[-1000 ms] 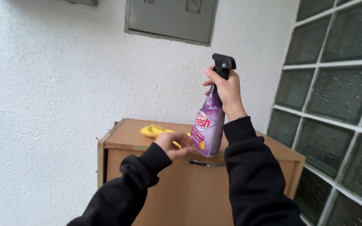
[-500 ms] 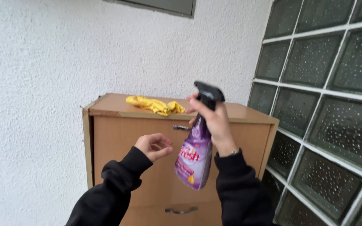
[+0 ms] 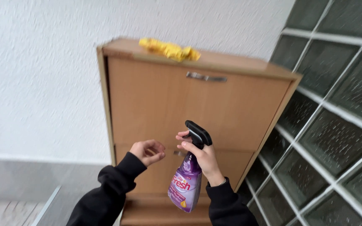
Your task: The person sprays a cleaning solution into an open wooden drawer and wipes the interior surfaces with a yellow cloth. They then place the spray bottle on top of the cabinet and continue wiping the drawer's bottom and sides.
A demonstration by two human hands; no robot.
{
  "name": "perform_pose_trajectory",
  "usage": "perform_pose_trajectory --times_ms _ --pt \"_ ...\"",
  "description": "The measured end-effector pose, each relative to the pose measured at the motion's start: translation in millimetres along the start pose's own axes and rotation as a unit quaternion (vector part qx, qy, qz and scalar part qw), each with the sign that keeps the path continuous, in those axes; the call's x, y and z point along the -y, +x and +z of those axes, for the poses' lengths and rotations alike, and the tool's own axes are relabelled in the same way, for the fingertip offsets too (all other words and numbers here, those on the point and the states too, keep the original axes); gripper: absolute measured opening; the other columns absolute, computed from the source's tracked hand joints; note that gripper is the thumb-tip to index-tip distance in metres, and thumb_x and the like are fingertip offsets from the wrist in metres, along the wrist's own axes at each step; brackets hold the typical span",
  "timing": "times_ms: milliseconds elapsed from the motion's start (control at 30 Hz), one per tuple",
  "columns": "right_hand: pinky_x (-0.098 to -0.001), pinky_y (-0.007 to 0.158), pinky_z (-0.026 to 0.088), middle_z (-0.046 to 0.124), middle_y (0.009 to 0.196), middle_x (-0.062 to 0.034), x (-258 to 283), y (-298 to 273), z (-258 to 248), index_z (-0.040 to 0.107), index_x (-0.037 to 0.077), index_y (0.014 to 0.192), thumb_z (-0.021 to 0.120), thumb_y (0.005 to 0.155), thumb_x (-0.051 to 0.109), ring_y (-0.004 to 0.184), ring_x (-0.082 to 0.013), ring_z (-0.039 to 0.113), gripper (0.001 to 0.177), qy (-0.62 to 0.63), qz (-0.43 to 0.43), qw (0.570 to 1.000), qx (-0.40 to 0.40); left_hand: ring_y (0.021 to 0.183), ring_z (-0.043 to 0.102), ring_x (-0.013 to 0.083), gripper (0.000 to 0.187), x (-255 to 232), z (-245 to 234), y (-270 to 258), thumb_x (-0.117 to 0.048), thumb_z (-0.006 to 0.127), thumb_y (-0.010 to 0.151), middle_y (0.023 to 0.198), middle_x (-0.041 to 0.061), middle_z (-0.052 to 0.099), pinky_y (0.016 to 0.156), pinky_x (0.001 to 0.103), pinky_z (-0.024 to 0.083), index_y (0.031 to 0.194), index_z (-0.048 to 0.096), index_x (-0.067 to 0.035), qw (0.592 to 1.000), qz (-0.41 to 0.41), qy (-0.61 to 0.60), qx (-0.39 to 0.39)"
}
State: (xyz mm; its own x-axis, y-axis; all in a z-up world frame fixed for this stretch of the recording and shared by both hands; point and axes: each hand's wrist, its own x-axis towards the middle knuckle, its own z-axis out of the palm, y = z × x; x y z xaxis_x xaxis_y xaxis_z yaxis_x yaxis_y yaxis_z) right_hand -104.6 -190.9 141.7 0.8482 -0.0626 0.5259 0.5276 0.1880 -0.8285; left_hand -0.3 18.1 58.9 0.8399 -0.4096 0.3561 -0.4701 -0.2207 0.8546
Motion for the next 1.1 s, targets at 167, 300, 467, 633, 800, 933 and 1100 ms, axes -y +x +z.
perform_pose_trajectory --times_ms 167,300,467,633,800,933,1100 --pt "-0.0540 0.085 0.066 0.072 0.113 -0.0290 -51 -62 6 0.067 -0.013 0.112 0.076 0.083 -0.007 0.111 -0.0360 0.070 0.031 0.006 0.025 0.999 0.021 0.087 0.077 0.0196 0.021 48 10 -52 -0.020 0.086 0.079 0.088 0.007 0.082 0.079 0.033 0.062 0.097 0.079 -0.011 0.998 -0.061 -0.017 -0.005" --pt "-0.0401 0.090 0.068 0.071 0.119 -0.0154 -103 -114 7 0.050 -0.001 0.145 0.067 0.084 -0.003 0.111 -0.0238 0.069 0.064 -0.072 0.086 0.994 0.001 0.068 0.074 0.0066 0.021 88 22 -91 -0.033 0.082 0.080 0.080 -0.005 0.080 0.066 0.023 0.060 0.094 0.079 -0.017 0.998 -0.049 0.020 -0.016" --pt "-0.0425 0.088 0.068 0.077 0.115 -0.0177 -154 -164 2 0.073 0.000 0.107 0.064 0.072 -0.010 0.102 -0.0337 0.078 0.038 -0.076 0.120 0.988 -0.059 0.069 0.072 0.0069 0.019 126 41 -138 -0.027 0.084 0.082 0.084 -0.006 0.080 0.066 0.022 0.059 0.096 0.078 -0.014 0.993 -0.117 -0.024 -0.023" --pt "-0.0430 0.082 0.072 0.077 0.110 -0.0139 -210 -206 -9 0.075 0.000 0.105 0.060 0.067 -0.013 0.108 -0.0283 0.074 0.043 -0.076 0.133 0.982 -0.109 0.066 0.072 0.0091 0.021 154 62 -177 -0.030 0.083 0.081 0.084 -0.005 0.079 0.064 0.023 0.059 0.095 0.076 -0.016 0.983 -0.184 -0.005 -0.010" --pt "-0.0277 0.073 0.061 0.082 0.107 -0.0035 -250 -250 -18 0.081 0.007 0.102 0.067 0.067 -0.007 0.076 -0.0133 0.071 0.040 -0.167 0.211 0.959 -0.090 0.070 0.075 0.0099 0.020 197 87 -217 -0.034 0.081 0.082 0.085 -0.008 0.080 0.069 0.025 0.061 0.095 0.076 -0.019 0.981 -0.189 0.029 0.009" --pt "-0.0290 0.071 0.060 0.082 0.106 -0.0045 -273 -285 -24 0.079 0.007 0.100 0.069 0.066 -0.006 0.075 -0.0136 0.070 0.038 -0.181 0.229 0.954 -0.073 0.072 0.076 0.0085 0.024 215 111 -256 -0.035 0.082 0.080 0.084 -0.008 0.080 0.067 0.025 0.062 0.096 0.077 -0.017 0.973 -0.228 0.021 -0.006" --pt "-0.0296 0.077 0.056 0.083 0.090 0.0045 -298 -311 -32 0.081 0.017 0.092 0.070 0.061 0.002 0.082 -0.0149 0.076 0.037 -0.291 0.273 0.914 -0.073 0.074 0.077 0.0067 0.023 234 139 -300 -0.032 0.082 0.080 0.085 -0.008 0.081 0.069 0.021 0.065 0.097 0.078 -0.019 0.952 -0.305 -0.015 -0.017"
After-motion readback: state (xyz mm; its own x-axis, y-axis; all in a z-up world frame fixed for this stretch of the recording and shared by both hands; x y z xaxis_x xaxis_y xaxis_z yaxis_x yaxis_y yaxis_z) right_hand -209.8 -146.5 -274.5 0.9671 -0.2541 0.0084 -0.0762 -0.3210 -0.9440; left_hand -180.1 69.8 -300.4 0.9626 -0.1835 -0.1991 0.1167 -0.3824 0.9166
